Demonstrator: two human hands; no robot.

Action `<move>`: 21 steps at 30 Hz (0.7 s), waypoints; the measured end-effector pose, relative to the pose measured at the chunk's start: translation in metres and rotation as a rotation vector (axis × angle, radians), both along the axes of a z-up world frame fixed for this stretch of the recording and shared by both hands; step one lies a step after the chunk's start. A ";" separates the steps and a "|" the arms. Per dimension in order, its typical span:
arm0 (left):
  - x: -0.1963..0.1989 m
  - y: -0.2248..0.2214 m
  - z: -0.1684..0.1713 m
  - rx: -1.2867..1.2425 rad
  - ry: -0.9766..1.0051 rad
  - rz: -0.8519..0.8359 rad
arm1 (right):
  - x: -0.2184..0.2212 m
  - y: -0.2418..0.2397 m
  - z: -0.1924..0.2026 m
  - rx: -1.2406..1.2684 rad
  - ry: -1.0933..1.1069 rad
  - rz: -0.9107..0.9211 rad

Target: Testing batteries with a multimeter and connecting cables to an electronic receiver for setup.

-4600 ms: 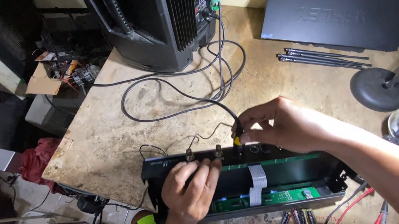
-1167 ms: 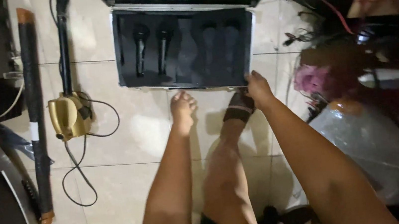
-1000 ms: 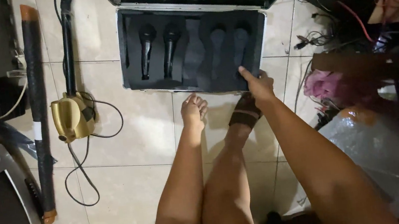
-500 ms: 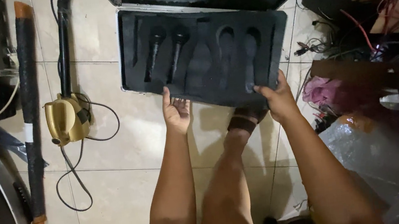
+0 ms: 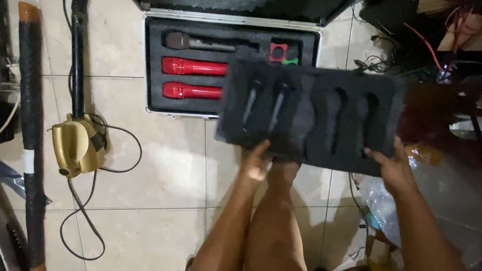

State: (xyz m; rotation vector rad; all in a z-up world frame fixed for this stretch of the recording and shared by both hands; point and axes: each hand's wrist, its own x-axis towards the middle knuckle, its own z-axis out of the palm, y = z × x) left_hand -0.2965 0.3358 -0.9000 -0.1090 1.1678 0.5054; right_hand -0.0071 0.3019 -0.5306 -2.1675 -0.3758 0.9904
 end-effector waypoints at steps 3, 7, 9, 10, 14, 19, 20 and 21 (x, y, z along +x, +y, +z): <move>-0.005 0.058 0.245 0.023 0.069 -0.054 | 0.018 -0.031 -0.017 -0.039 -0.025 -0.017; -0.029 0.059 0.257 0.046 0.030 -0.054 | 0.018 -0.030 -0.026 -0.073 -0.015 -0.060; -0.050 0.055 0.217 0.135 0.128 -0.464 | 0.025 -0.031 -0.034 -0.165 -0.046 -0.032; -0.068 0.064 0.191 0.139 0.129 -0.460 | 0.020 -0.026 -0.027 -0.160 -0.046 -0.028; -0.109 0.149 0.191 0.573 1.219 -0.551 | 0.018 -0.028 -0.016 -0.134 -0.083 -0.054; -0.131 0.257 0.156 0.871 1.452 -0.871 | 0.014 -0.022 -0.001 -0.222 -0.184 -0.013; -0.135 0.269 0.140 0.794 1.466 -1.035 | 0.013 -0.023 0.000 -0.295 -0.193 -0.024; -0.139 0.280 0.123 0.712 1.473 -1.197 | 0.013 -0.023 0.001 -0.368 -0.201 -0.034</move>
